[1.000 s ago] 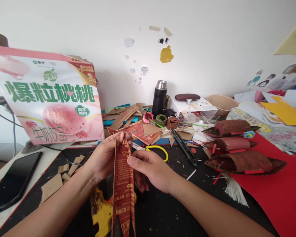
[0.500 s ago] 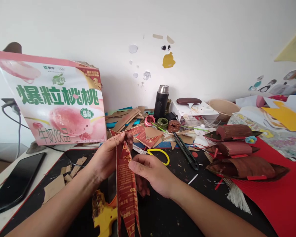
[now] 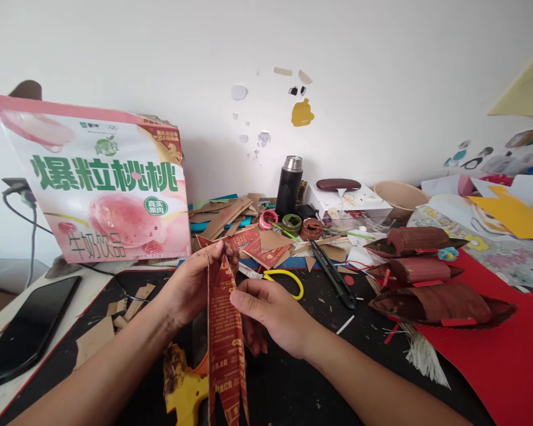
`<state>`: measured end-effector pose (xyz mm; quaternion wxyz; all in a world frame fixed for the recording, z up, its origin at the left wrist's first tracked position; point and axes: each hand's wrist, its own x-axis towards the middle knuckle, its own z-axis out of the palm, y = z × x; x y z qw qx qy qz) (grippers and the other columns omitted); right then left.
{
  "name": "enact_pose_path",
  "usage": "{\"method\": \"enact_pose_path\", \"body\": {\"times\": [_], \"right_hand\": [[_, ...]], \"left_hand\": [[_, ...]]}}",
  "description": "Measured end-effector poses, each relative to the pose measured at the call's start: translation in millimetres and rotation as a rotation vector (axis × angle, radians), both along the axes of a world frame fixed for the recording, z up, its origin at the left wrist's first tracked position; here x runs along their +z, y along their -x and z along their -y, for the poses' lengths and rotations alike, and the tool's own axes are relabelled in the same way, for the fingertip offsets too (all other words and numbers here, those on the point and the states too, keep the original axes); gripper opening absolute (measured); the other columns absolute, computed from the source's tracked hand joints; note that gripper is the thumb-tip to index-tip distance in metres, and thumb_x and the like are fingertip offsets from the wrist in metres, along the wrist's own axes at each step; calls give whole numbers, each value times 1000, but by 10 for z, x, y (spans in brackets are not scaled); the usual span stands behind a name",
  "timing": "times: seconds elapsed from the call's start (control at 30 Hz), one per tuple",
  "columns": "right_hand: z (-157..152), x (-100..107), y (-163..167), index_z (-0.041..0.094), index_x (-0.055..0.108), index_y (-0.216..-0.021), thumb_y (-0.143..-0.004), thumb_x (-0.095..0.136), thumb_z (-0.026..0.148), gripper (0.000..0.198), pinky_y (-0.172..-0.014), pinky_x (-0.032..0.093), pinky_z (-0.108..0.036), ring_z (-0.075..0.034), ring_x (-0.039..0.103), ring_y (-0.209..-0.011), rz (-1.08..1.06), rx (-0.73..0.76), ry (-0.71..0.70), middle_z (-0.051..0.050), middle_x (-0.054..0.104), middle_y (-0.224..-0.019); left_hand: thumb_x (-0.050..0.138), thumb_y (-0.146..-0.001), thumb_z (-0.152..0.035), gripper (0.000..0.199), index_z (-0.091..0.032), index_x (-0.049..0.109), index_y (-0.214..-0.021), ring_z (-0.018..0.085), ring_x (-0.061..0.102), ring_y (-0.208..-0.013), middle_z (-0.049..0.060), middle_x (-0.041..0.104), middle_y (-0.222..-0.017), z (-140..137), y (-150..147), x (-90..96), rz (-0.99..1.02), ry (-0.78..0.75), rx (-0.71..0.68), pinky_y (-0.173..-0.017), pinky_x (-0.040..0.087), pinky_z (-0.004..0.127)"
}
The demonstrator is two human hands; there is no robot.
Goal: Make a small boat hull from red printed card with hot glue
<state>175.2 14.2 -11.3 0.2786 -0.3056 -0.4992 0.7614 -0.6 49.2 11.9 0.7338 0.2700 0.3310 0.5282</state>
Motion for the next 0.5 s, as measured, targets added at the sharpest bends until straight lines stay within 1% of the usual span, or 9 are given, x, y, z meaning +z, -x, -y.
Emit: {"method": "enact_pose_path", "body": {"times": [0.13,0.3,0.5], "right_hand": [[2,3,-7,21,57,-88,-83,72,76,56,-35,36,-19,-10,52,-40,-4,8,-4,7,60,-55],[9,3,-6,21,56,-88,-86,70,74,54,-36,36,-19,-10,52,-40,10,12,-15,7,60,-55],[7,-5,-3,21,57,-89,-86,70,74,54,-36,36,-18,-10,53,-40,13,8,-13,7,60,-55]], "left_hand": [[101,-62,-32,34,-12,75,-71,10,62,-61,2,70,-69,-2,-4,-5,-23,-30,0,-62,57,19],[98,-67,-32,31,-11,75,-72,9,59,-56,2,69,-69,5,-3,-7,-53,-55,-18,-56,53,18],[99,-64,-37,36,-13,73,-69,10,59,-60,1,67,-69,-3,-2,3,-60,-63,-21,-60,54,18]]}}
